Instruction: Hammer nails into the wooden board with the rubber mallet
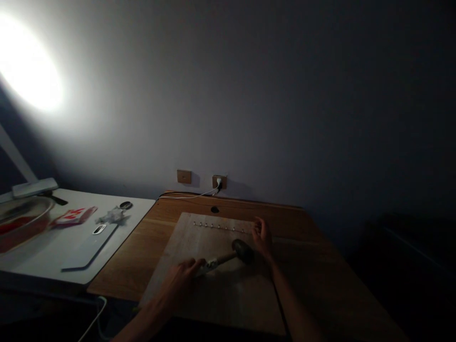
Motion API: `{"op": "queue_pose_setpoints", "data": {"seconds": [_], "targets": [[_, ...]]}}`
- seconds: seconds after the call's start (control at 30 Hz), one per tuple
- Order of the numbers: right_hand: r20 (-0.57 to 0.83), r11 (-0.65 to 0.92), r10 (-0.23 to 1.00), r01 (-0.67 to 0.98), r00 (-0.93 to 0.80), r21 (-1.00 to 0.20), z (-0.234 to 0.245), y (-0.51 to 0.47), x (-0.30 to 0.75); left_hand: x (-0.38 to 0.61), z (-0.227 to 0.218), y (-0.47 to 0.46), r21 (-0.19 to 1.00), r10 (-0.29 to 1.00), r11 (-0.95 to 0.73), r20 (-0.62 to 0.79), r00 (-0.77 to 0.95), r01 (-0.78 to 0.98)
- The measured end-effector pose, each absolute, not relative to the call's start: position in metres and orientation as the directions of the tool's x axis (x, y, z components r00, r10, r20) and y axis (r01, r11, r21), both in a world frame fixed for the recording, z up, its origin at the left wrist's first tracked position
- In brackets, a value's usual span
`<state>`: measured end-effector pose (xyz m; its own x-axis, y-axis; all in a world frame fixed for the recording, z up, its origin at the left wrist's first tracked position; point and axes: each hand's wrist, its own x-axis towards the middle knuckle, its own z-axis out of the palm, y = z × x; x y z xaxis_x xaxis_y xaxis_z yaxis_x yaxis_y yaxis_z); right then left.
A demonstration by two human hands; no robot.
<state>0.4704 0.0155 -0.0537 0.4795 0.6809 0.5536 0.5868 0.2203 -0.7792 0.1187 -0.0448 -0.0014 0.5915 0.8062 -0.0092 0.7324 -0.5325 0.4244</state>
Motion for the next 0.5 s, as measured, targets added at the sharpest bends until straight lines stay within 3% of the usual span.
{"op": "queue_pose_setpoints", "data": {"seconds": [0.13,0.27,0.5], "targets": [[0.503,0.184,0.671,0.534,0.546,-0.825,-0.053,0.010,0.474,0.119,-0.023,-0.047,0.305,0.758,-0.636,0.070,0.649,0.709],[0.471,0.161,0.689,0.516,0.552,-0.841,-0.051,-0.012,0.481,0.116,-0.040,-0.050,0.259,0.708,-0.700,0.131,0.694,0.665],[0.455,0.111,0.729,0.567,0.511,-0.816,-0.040,-0.075,0.472,0.124,-0.033,-0.064,0.189,0.706,-0.708,0.168,0.688,0.680]]}}
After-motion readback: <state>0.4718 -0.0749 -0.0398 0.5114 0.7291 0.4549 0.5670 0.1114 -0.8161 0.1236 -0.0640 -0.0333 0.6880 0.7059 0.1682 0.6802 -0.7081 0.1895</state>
